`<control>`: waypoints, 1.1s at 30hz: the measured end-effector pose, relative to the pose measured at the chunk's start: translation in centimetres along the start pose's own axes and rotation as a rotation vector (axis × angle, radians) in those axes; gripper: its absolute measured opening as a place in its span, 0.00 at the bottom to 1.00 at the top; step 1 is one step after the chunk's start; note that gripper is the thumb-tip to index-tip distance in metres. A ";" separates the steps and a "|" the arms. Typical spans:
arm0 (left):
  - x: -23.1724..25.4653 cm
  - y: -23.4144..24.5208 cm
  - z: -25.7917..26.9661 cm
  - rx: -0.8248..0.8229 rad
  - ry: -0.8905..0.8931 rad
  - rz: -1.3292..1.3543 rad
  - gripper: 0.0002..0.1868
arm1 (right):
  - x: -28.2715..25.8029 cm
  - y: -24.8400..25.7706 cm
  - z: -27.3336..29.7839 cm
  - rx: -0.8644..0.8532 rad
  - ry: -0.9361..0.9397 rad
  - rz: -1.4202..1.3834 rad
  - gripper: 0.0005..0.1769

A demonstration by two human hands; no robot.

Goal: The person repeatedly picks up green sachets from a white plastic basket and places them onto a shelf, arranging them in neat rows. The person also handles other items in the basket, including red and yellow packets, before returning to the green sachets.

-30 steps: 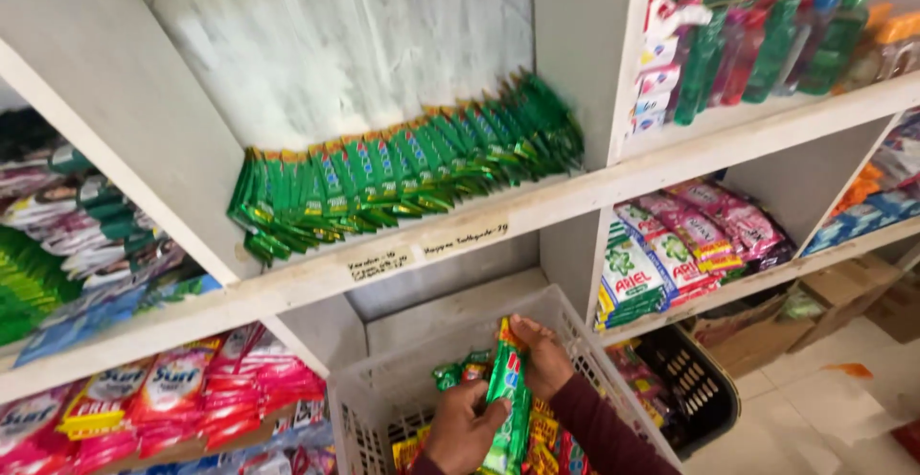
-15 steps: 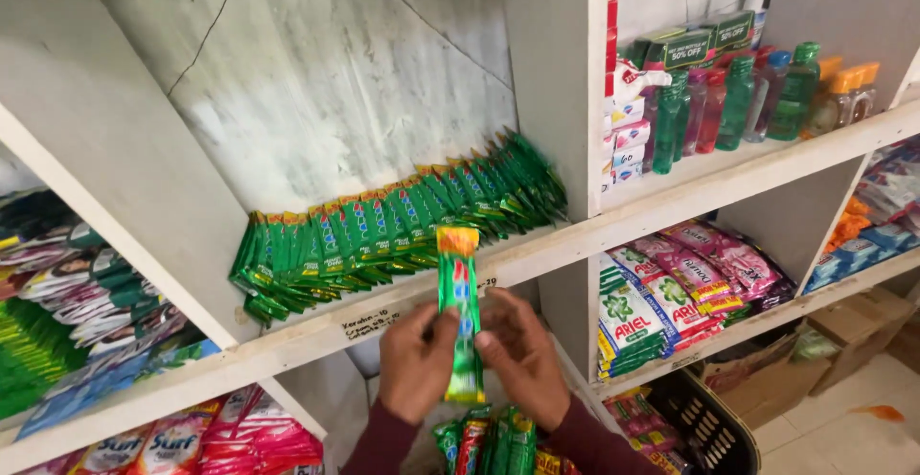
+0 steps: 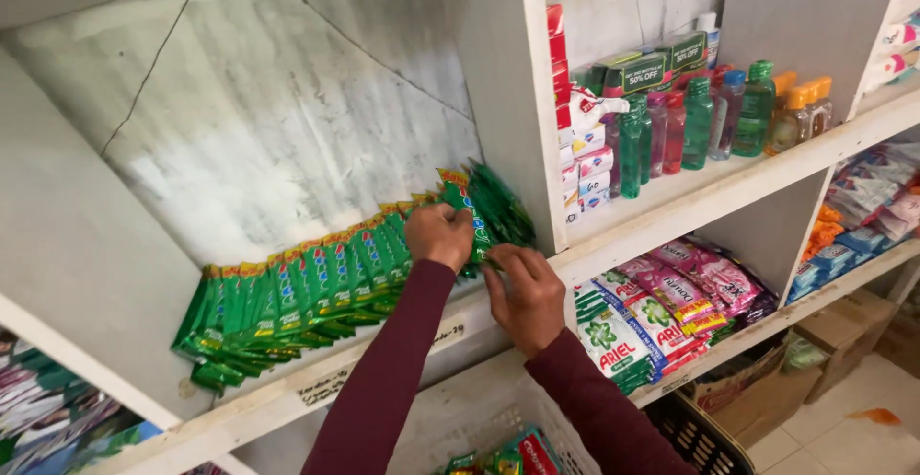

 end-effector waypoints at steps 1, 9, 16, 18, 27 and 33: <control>-0.1 -1.0 -0.4 -0.001 -0.005 0.001 0.18 | 0.5 -0.1 -0.2 0.005 0.000 0.001 0.13; -0.6 -5.2 -2.9 -0.123 0.127 -0.106 0.15 | 4.9 -1.7 -1.5 -0.010 -0.106 0.081 0.08; -0.3 -6.1 -3.8 -0.171 0.264 -0.154 0.15 | 7.4 -2.8 -1.0 -0.079 -0.215 0.186 0.08; -0.4 -6.4 -3.7 -0.174 0.260 -0.162 0.14 | 7.7 -2.7 -1.0 -0.093 -0.214 0.181 0.09; 0.6 -4.8 -3.9 -0.068 0.059 -0.114 0.15 | 7.0 -2.3 -1.1 -0.058 -0.185 0.136 0.08; 0.9 -5.0 -4.0 -0.212 0.353 -0.042 0.16 | 6.8 -1.9 -1.0 -0.012 -0.186 0.112 0.08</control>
Point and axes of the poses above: each hand's wrist, its own z-axis away from the middle knuckle, its own y-axis out of the back of the hand, x = y × z, the point moved 10 cm from there along -z, towards the middle knuckle, and after that the axes turned 15 degrees about x, right-handed, at the moved point
